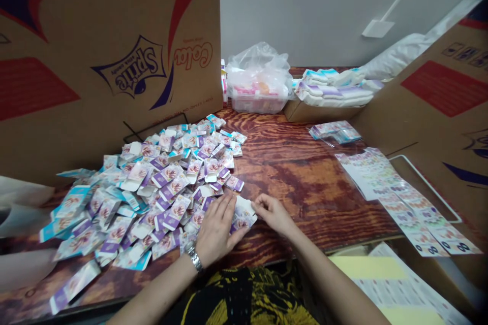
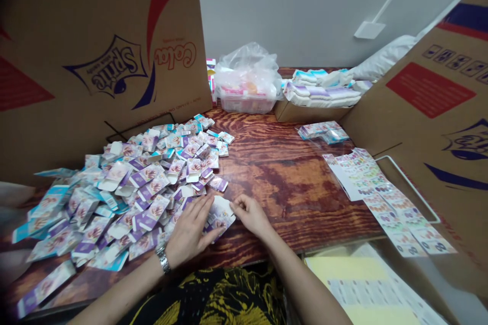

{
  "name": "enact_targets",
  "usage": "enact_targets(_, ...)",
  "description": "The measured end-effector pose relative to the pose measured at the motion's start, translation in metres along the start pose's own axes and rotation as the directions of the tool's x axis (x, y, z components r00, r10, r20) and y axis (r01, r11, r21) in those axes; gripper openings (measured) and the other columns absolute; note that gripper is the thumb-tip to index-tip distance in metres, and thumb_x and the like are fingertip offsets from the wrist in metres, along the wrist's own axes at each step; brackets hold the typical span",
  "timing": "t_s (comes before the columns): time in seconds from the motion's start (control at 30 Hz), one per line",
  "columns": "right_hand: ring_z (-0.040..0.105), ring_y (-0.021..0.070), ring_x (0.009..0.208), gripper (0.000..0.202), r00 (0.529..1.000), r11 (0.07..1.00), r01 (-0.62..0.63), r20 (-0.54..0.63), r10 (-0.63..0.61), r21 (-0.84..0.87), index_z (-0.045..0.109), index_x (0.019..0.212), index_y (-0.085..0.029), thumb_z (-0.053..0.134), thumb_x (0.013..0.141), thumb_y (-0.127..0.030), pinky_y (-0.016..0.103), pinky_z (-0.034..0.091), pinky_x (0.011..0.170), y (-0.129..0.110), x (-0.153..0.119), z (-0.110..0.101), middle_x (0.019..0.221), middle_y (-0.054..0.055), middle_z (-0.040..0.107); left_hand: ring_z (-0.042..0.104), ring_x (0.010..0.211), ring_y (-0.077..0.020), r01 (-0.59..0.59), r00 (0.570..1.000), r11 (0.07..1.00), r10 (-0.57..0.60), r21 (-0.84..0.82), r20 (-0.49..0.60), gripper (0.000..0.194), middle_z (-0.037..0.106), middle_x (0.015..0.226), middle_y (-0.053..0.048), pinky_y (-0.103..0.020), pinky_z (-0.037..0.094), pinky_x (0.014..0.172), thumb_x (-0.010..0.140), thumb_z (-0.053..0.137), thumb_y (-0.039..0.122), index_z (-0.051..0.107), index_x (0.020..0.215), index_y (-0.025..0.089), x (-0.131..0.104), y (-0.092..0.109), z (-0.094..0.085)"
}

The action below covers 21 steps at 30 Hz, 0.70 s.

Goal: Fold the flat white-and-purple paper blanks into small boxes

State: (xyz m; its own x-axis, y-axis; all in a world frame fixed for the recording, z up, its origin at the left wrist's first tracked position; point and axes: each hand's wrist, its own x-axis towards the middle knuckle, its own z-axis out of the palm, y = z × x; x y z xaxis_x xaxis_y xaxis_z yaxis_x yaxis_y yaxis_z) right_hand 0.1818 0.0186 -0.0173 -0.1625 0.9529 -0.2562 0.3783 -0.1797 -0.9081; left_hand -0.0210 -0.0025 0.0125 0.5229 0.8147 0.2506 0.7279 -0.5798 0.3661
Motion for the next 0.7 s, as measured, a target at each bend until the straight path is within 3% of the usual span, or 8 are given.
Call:
enact_targets(0.1, 0.043, 0.009, 0.053, 0.035, 0.999, 0.99, 0.032, -0.025, -0.029, 0.138, 0.048, 0.071, -0.018, 0.051, 0.082, -0.051, 0.019, 0.036, 0.049, -0.019, -0.002, 0.002, 0.06, -0.004, 0.049, 0.046, 0.118, -0.033, 0.014, 1.0, 1.0, -0.014, -0.01, -0.002, 0.082, 0.047, 0.128, -0.023, -0.048, 0.042, 0.094, 0.08, 0.055, 0.051, 0.018, 0.14, 0.009, 0.003, 0.005, -0.002)
enact_targets(0.17, 0.044, 0.0094, 0.054, 0.033, 0.997, 0.988, 0.066, -0.038, -0.061, 0.142, 0.049, 0.072, -0.018, 0.051, 0.083, -0.05, 0.02, 0.037, 0.05, -0.034, -0.004, 0.006, 0.061, -0.004, 0.049, 0.05, 0.113, -0.0313, 0.063, 0.998, 0.998, -0.064, -0.01, -0.006, 0.079, 0.05, 0.125, -0.022, -0.046, 0.045, 0.09, 0.082, 0.055, 0.044, 0.015, 0.14, 0.009, 0.004, 0.006, -0.002)
enact_targets(0.43, 0.049, 0.0108, 0.056, 0.022, 0.972, 0.972, 0.185, -0.118, -0.203, -0.147, 0.052, 0.077, -0.019, 0.048, 0.088, -0.038, 0.021, 0.038, 0.053, -0.066, -0.012, 0.01, 0.062, -0.003, 0.052, 0.061, 0.092, -0.0226, 0.149, 0.986, 0.981, -0.157, -0.122, -0.056, 0.047, 0.061, 0.107, -0.011, -0.033, 0.051, 0.076, 0.082, 0.053, 0.019, 0.036, 0.126, 0.016, 0.003, -0.003, -0.008)
enact_targets(0.5, 0.054, 0.0129, 0.064, 0.017, 0.94, 0.942, 0.265, -0.165, -0.3, -0.203, 0.055, 0.088, -0.02, 0.048, 0.089, -0.034, 0.023, 0.043, 0.059, -0.067, -0.015, 0.009, 0.072, 0.0, 0.057, 0.063, 0.085, -0.0206, 0.2, 0.975, 0.964, -0.213, -0.175, -0.059, 0.049, 0.063, 0.102, -0.01, -0.031, 0.051, 0.072, 0.082, 0.054, 0.02, 0.036, 0.127, 0.016, 0.004, -0.003, -0.013)
enact_targets(0.63, 0.054, 0.0208, 0.1, 0.019, 0.785, 0.768, 0.504, -0.161, -0.598, -0.395, 0.058, 0.105, -0.021, 0.051, 0.087, -0.026, 0.034, 0.046, 0.084, -0.065, -0.023, 0.012, 0.108, 0.01, 0.054, 0.063, 0.073, -0.017, 0.236, 0.956, 0.939, -0.271, -0.248, -0.115, 0.058, 0.062, 0.105, -0.009, -0.028, 0.051, 0.066, 0.081, 0.054, 0.022, 0.027, 0.132, 0.017, 0.008, -0.001, -0.021)
enact_targets(0.7, 0.053, 0.0216, 0.105, 0.021, 0.771, 0.732, 0.541, -0.103, -0.628, -0.415, 0.059, 0.107, -0.022, 0.051, 0.087, -0.023, 0.035, 0.046, 0.087, -0.065, -0.026, 0.015, 0.117, 0.012, 0.051, 0.062, 0.069, -0.0157, 0.199, 0.96, 0.945, -0.241, -0.259, -0.142, 0.054, 0.062, 0.104, -0.009, -0.028, 0.05, 0.065, 0.08, 0.053, 0.019, 0.03, 0.129, 0.017, 0.01, 0.0, -0.021)
